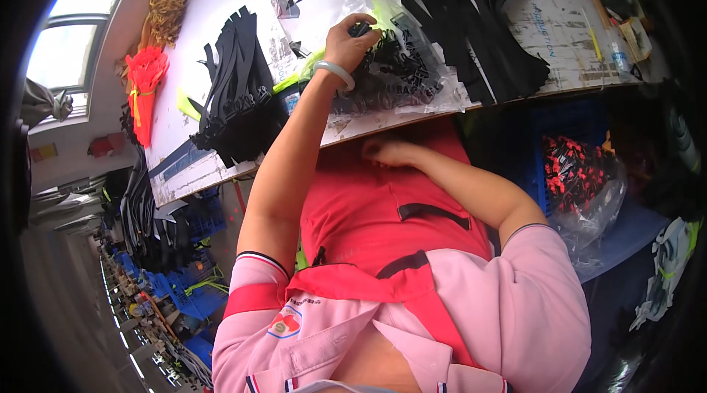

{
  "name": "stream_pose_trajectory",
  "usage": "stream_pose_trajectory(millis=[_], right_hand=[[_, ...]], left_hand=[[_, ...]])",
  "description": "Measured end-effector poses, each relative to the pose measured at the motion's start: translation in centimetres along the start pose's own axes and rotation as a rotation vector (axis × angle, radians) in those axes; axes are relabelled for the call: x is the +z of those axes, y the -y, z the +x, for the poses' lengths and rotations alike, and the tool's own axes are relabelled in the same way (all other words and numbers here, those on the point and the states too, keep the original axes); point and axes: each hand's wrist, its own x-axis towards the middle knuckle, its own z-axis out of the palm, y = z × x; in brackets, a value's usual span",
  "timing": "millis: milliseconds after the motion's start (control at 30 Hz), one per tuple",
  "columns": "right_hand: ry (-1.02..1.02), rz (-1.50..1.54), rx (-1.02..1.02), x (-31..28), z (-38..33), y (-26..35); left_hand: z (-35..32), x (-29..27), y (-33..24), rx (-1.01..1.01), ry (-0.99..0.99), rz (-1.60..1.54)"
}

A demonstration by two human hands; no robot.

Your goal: Assembling plastic buckles onto black adjustable straps at a manufacturing workstation.

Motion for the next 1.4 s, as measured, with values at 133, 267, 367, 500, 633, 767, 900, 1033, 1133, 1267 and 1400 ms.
stream_pose_trajectory(millis=[133, 267, 367, 500, 633, 767, 900, 1033, 1133, 1267, 1400], right_hand=[[-0.023, 0.037, 0.003, -0.2, -0.3, 0.0], [-0.051, 0.003, 0.039, -0.1, -0.6, 0.6], [-0.128, -0.184, -0.23, 0.6, -0.9, 1.3], [-0.305, 0.011, -0.218, 2.7, -5.6, 8.8], [-0.511, 0.09, -0.401, 4.0, -7.5, 9.3], [-0.246, -0.044, -0.503, 8.1, -7.3, 11.7], [-0.183, -0.642, -0.606, 11.4, -5.8, 14.2], [-0.126, -0.638, -0.72, 12.1, -3.8, 14.8], [-0.145, -0.68, -0.758, 13.3, -4.6, 15.9], [-0.013, -0.43, -0.517, 13.2, -6.3, 16.8], [-0.032, -0.261, -0.37, 10.6, -5.8, 15.9]], left_hand=[[1.0, -2.1, -0.7, -0.31, -0.064, -0.719], [0.1, -3.8, -0.3, -0.587, 0.15, -1.423], [-4.1, -4.9, -1.4, -0.506, 0.349, -1.593], [-12.6, -6.8, -1.2, -0.472, 0.378, -1.558], [-20.1, -6.9, 3.2, -0.55, 0.214, -1.444], [-25.5, -5.6, 7.0, -0.572, -0.233, -1.241], [-26.2, -4.8, 8.4, -0.31, -0.534, -1.163], [-27.4, -6.6, 7.9, -0.299, -0.501, -1.377], [-28.0, -7.2, 8.6, -0.288, -0.322, -1.4], [-29.1, -6.6, 10.2, -0.309, -0.168, -1.297], [-30.3, -6.1, 10.8, -0.413, 0.124, -1.366]])
